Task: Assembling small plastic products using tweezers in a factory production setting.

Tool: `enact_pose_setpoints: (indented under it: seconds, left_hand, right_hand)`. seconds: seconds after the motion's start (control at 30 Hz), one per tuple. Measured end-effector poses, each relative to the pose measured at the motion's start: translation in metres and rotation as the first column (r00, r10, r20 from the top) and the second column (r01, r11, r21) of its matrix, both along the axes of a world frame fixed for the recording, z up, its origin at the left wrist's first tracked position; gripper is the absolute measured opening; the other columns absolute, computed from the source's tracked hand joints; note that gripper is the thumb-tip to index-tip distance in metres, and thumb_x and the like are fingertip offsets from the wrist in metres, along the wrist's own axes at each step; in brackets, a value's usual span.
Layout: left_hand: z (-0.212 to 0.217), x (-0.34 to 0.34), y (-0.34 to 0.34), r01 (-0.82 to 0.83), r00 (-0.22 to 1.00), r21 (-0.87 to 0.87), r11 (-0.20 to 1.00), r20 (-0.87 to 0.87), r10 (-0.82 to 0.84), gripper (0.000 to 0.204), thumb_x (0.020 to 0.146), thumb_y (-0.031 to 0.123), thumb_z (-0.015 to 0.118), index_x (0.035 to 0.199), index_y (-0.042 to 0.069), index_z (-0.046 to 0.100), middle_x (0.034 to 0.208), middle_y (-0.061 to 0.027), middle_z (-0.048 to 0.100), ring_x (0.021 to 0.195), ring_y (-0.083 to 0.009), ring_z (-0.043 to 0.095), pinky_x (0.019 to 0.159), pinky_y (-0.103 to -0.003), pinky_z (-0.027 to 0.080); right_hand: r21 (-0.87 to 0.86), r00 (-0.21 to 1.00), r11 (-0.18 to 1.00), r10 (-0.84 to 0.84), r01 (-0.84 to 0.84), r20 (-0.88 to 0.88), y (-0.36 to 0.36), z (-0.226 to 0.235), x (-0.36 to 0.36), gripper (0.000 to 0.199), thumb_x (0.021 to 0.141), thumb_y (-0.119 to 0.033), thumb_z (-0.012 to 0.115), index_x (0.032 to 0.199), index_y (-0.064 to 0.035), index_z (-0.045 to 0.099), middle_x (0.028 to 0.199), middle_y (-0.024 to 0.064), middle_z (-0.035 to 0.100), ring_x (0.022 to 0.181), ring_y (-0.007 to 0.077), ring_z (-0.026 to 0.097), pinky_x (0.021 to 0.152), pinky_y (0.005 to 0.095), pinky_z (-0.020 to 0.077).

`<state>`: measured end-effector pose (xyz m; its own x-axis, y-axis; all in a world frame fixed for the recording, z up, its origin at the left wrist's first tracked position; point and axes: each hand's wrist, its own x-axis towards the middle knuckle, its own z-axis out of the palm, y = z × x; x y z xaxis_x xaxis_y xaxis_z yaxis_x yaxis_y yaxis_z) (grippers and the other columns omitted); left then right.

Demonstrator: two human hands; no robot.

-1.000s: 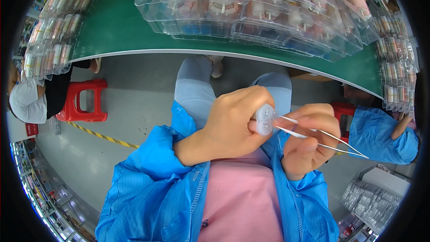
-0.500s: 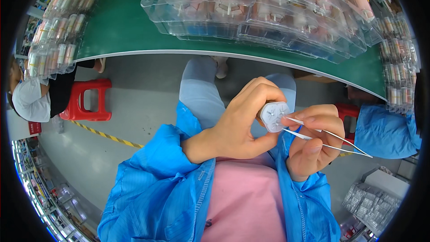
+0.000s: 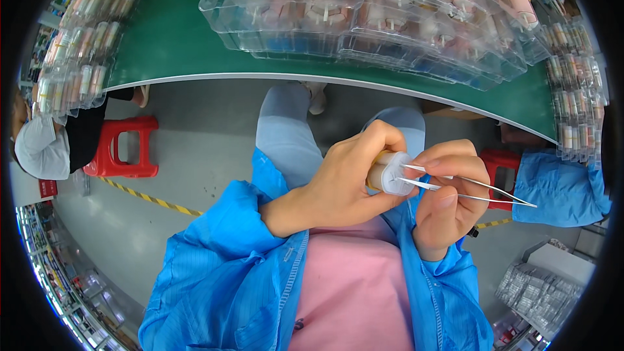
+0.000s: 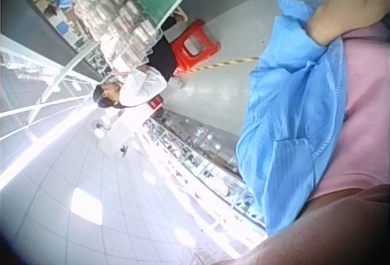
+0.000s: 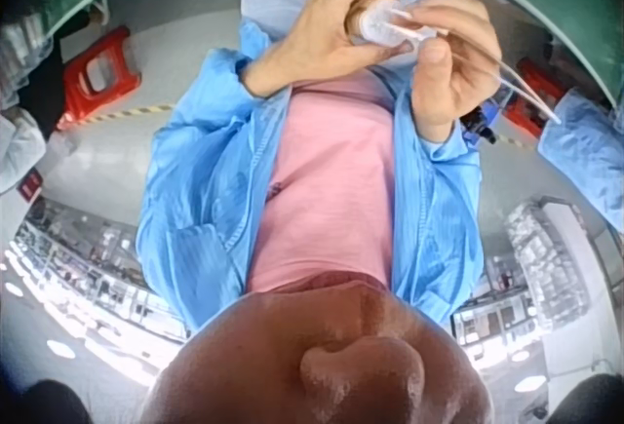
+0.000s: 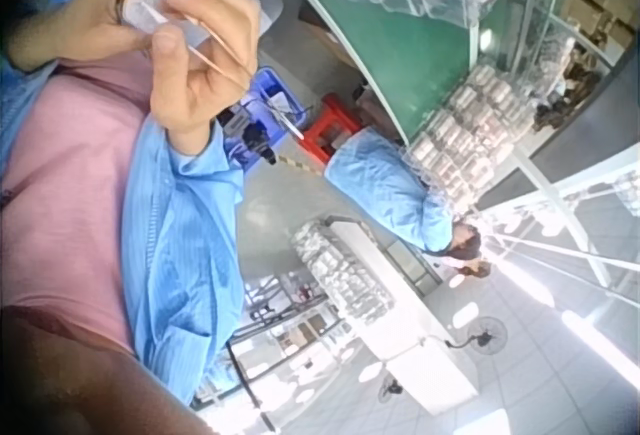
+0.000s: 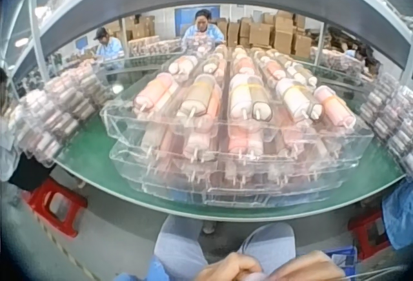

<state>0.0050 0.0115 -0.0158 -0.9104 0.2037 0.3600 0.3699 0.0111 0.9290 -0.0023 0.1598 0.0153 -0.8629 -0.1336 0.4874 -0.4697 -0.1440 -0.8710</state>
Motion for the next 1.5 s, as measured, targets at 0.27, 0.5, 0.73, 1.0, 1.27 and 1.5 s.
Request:
enact_pose_setpoints:
  seconds: [0.27, 0.5, 0.73, 1.0, 1.27, 1.5]
  left_hand:
    - [-0.0027, -0.0028, -0.0004, -0.032, 0.997, -0.012, 0.999, -0.070, 0.031, 0.041, 0.064, 0.001, 0.076, 0.099, 0.000, 0.055, 0.085, -0.0088, 0.056, 0.070, -0.0164, 0.057, 0.057, -0.027, 0.044]
    - [-0.0005, -0.0015, 0.0028, -0.101, 0.994, -0.009, 0.995, -0.040, 0.100, 0.036, 0.062, 0.004, 0.073, 0.093, 0.005, 0.053, 0.078, -0.0090, 0.056, 0.066, -0.0270, 0.058, 0.056, -0.033, 0.045]
    - [0.0010, -0.0017, 0.0021, -0.121, 0.991, -0.027, 0.992, -0.060, 0.120, 0.036, 0.063, 0.005, 0.073, 0.093, 0.006, 0.053, 0.078, -0.0090, 0.056, 0.066, -0.0277, 0.059, 0.056, -0.034, 0.045]
    - [0.0014, -0.0014, 0.0029, -0.119, 0.992, -0.041, 0.992, -0.056, 0.116, 0.036, 0.063, 0.005, 0.073, 0.092, 0.006, 0.053, 0.078, -0.0087, 0.056, 0.066, -0.0277, 0.059, 0.056, -0.035, 0.045]
    - [0.0003, -0.0016, 0.0023, -0.115, 0.991, -0.063, 0.991, -0.073, 0.111, 0.036, 0.063, 0.004, 0.073, 0.092, 0.004, 0.053, 0.078, -0.0094, 0.056, 0.064, -0.0256, 0.058, 0.055, -0.033, 0.044]
    - [-0.0030, -0.0021, 0.0015, -0.110, 0.989, -0.056, 0.992, -0.103, 0.104, 0.035, 0.064, 0.001, 0.074, 0.093, 0.000, 0.054, 0.077, -0.0095, 0.056, 0.061, -0.0188, 0.057, 0.052, -0.027, 0.043]
  right_hand:
    - [0.033, 0.999, 0.999, 0.034, -0.034, -0.013, 0.0016, 0.0036, -0.0001, 0.021, 0.083, -0.017, 0.067, 0.090, 0.0021, 0.064, 0.087, 0.0147, 0.063, 0.076, 0.0198, 0.057, 0.067, 0.0287, 0.0449]
    - [0.042, 1.000, 0.999, 0.026, -0.027, 0.006, -0.0012, 0.0017, -0.0013, 0.017, 0.082, -0.013, 0.066, 0.088, 0.0025, 0.064, 0.086, 0.0143, 0.063, 0.073, 0.0186, 0.057, 0.063, 0.0269, 0.0445]
    - [0.090, 1.000, 0.996, 0.028, -0.027, -0.012, -0.0006, 0.0022, -0.0034, 0.015, 0.081, -0.010, 0.066, 0.088, 0.0025, 0.064, 0.085, 0.0149, 0.063, 0.072, 0.0182, 0.057, 0.061, 0.0263, 0.0445]
    - [0.092, 1.000, 0.995, 0.027, -0.026, -0.014, 0.0006, 0.0027, -0.0032, 0.015, 0.082, -0.011, 0.066, 0.088, 0.0027, 0.064, 0.085, 0.0149, 0.064, 0.072, 0.0180, 0.058, 0.062, 0.0261, 0.0448]
    - [0.088, 1.000, 0.996, 0.020, -0.019, -0.012, -0.0004, 0.0020, -0.0031, 0.012, 0.081, -0.007, 0.065, 0.088, 0.0031, 0.064, 0.084, 0.0149, 0.064, 0.072, 0.0172, 0.057, 0.063, 0.0257, 0.0451]
    - [0.047, 0.999, 0.999, 0.025, -0.026, 0.023, -0.0018, 0.0001, -0.0017, 0.010, 0.082, -0.006, 0.064, 0.087, 0.0029, 0.063, 0.084, 0.0143, 0.064, 0.071, 0.0163, 0.057, 0.062, 0.0254, 0.0449]
